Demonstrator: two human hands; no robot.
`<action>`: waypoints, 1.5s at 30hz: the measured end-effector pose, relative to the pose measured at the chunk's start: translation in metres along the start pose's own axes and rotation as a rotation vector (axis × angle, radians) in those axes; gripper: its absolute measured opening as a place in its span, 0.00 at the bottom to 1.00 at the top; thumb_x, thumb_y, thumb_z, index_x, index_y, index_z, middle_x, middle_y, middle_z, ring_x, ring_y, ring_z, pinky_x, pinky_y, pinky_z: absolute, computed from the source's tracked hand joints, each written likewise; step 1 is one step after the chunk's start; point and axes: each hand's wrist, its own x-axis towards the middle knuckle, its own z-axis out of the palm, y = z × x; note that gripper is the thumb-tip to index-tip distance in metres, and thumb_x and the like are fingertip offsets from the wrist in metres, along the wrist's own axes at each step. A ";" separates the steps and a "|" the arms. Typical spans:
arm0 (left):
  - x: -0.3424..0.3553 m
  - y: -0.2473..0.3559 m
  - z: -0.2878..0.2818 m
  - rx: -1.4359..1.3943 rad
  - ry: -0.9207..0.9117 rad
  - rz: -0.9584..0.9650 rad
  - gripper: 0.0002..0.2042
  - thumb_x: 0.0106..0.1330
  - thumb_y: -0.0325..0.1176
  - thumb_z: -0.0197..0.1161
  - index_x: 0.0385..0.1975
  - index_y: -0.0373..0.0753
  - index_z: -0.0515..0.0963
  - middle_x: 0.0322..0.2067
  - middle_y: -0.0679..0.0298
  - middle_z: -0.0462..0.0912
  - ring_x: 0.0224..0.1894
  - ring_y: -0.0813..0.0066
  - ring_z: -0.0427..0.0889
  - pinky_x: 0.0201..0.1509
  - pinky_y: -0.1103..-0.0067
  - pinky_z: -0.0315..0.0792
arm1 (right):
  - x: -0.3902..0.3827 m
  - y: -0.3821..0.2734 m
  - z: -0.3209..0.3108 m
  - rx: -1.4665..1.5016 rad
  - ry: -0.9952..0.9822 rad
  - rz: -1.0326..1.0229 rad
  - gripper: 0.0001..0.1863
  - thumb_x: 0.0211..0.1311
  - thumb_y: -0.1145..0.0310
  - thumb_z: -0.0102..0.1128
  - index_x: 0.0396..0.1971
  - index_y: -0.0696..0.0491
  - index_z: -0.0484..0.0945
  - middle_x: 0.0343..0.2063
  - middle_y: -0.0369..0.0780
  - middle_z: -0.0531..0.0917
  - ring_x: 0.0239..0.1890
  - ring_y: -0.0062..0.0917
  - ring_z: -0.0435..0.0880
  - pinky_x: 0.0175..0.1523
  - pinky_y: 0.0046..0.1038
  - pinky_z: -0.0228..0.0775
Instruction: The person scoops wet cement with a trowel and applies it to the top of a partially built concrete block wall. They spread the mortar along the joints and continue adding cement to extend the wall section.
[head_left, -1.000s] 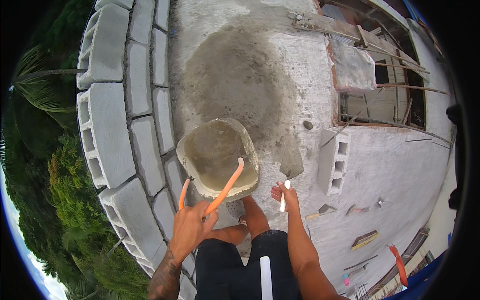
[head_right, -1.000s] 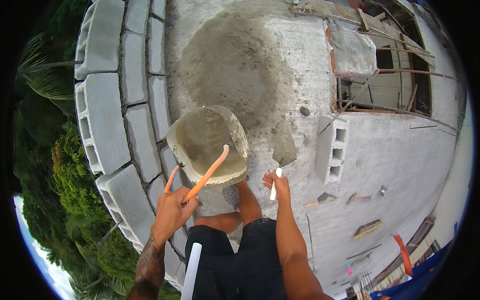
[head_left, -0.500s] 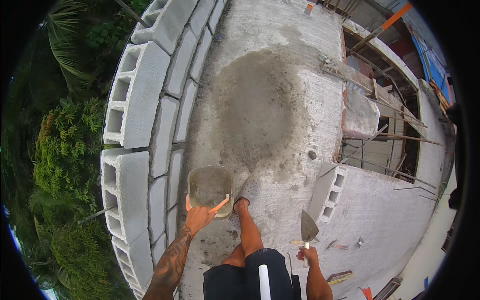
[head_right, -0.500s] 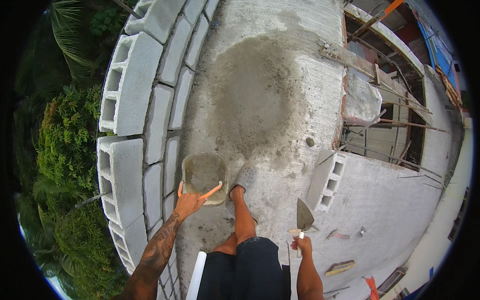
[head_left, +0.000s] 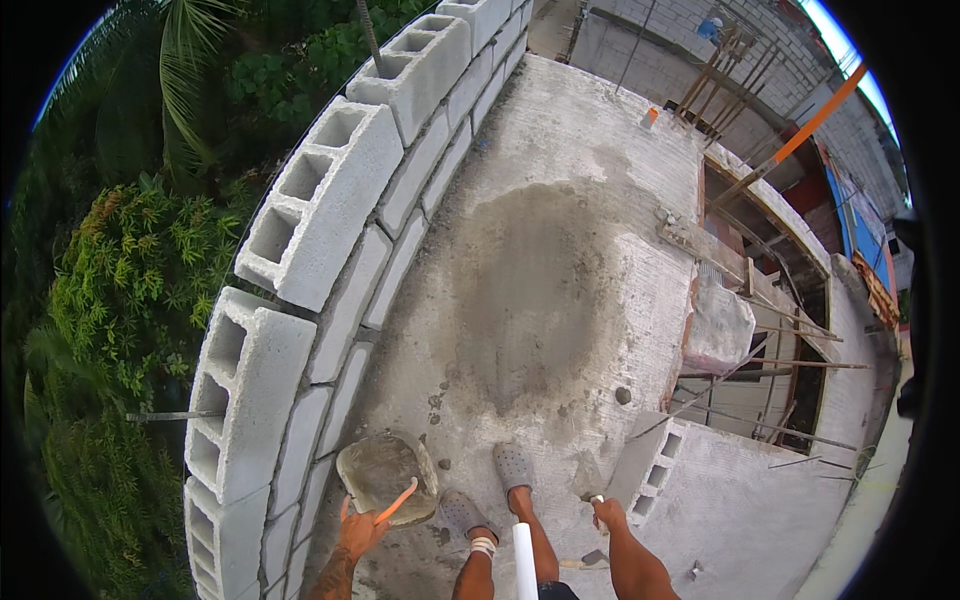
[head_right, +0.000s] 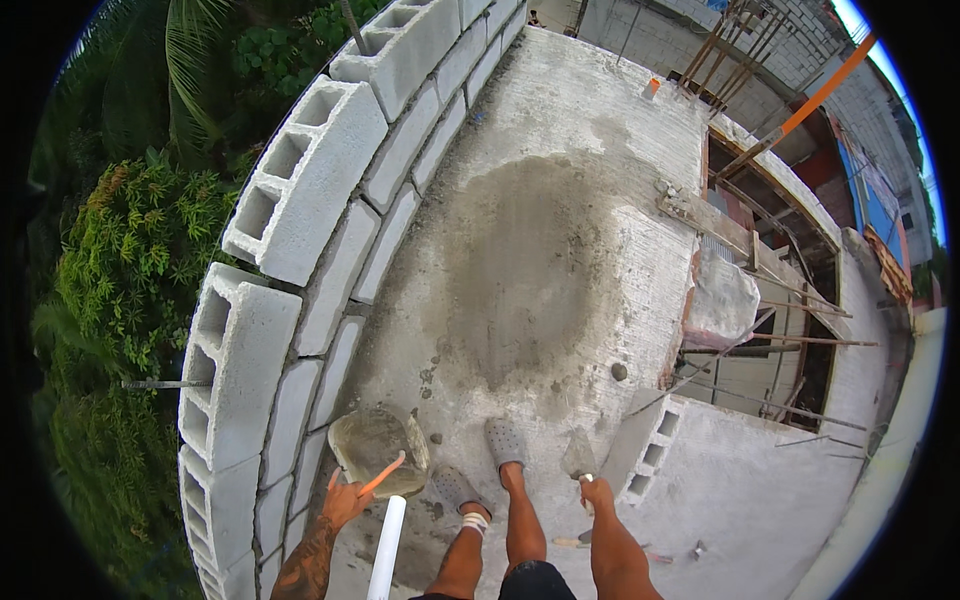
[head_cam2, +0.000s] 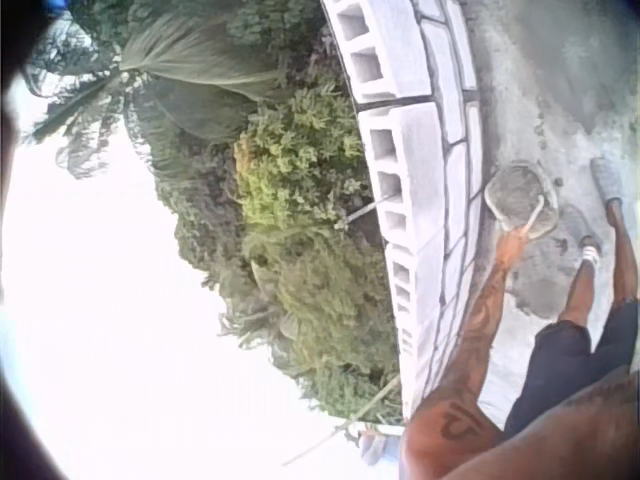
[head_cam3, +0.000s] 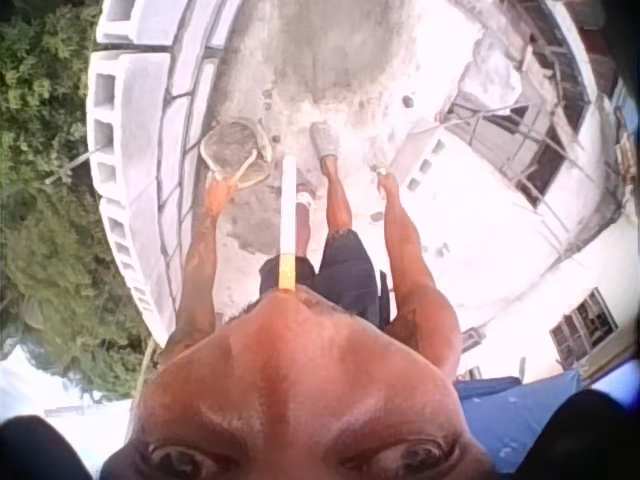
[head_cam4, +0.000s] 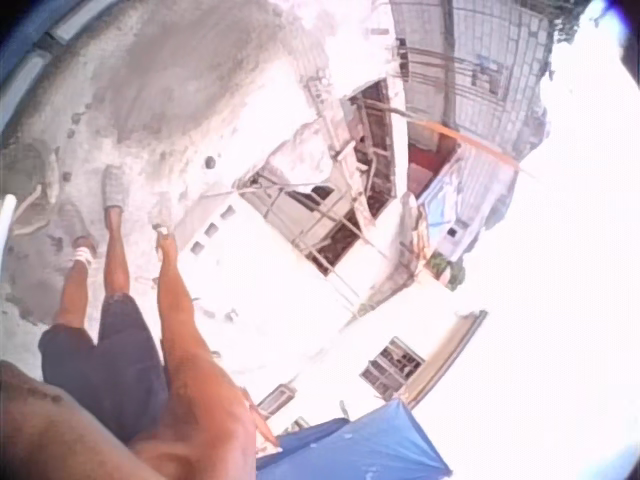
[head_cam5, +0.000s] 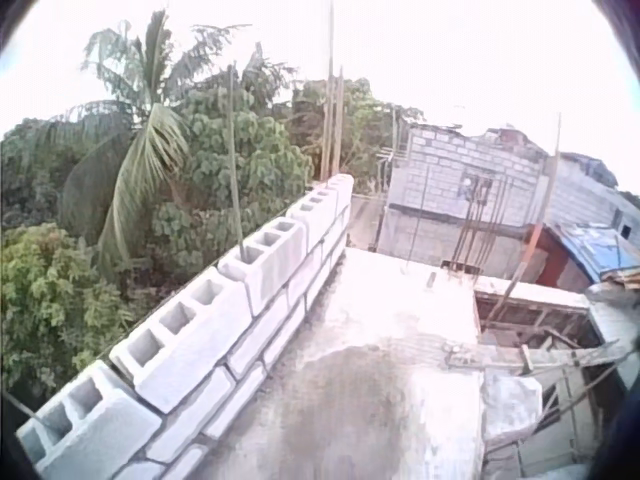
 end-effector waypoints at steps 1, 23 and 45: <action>-0.004 -0.002 0.001 -0.017 -0.009 -0.010 0.19 0.62 0.49 0.64 0.29 0.36 0.83 0.21 0.54 0.83 0.32 0.55 0.84 0.75 0.59 0.50 | 0.010 -0.016 0.002 -0.032 -0.025 -0.013 0.27 0.63 0.50 0.58 0.15 0.59 0.80 0.14 0.44 0.81 0.18 0.34 0.84 0.28 0.38 0.74; -0.098 0.051 0.016 -0.062 -0.225 -0.153 0.17 0.62 0.49 0.58 0.34 0.43 0.86 0.33 0.52 0.86 0.36 0.49 0.84 0.43 0.56 0.75 | 0.005 0.037 -0.087 -0.165 -0.321 -0.001 0.04 0.56 0.74 0.64 0.27 0.58 0.78 0.25 0.44 0.84 0.26 0.33 0.87 0.26 0.34 0.84; 0.021 0.161 -0.142 -0.979 0.319 -0.592 0.18 0.63 0.43 0.60 0.26 0.30 0.83 0.31 0.42 0.84 0.36 0.44 0.83 0.41 0.54 0.73 | -0.274 -0.397 -0.330 0.076 -0.228 -0.371 0.13 0.67 0.66 0.52 0.27 0.59 0.76 0.12 0.30 0.64 0.10 0.14 0.59 0.13 0.20 0.48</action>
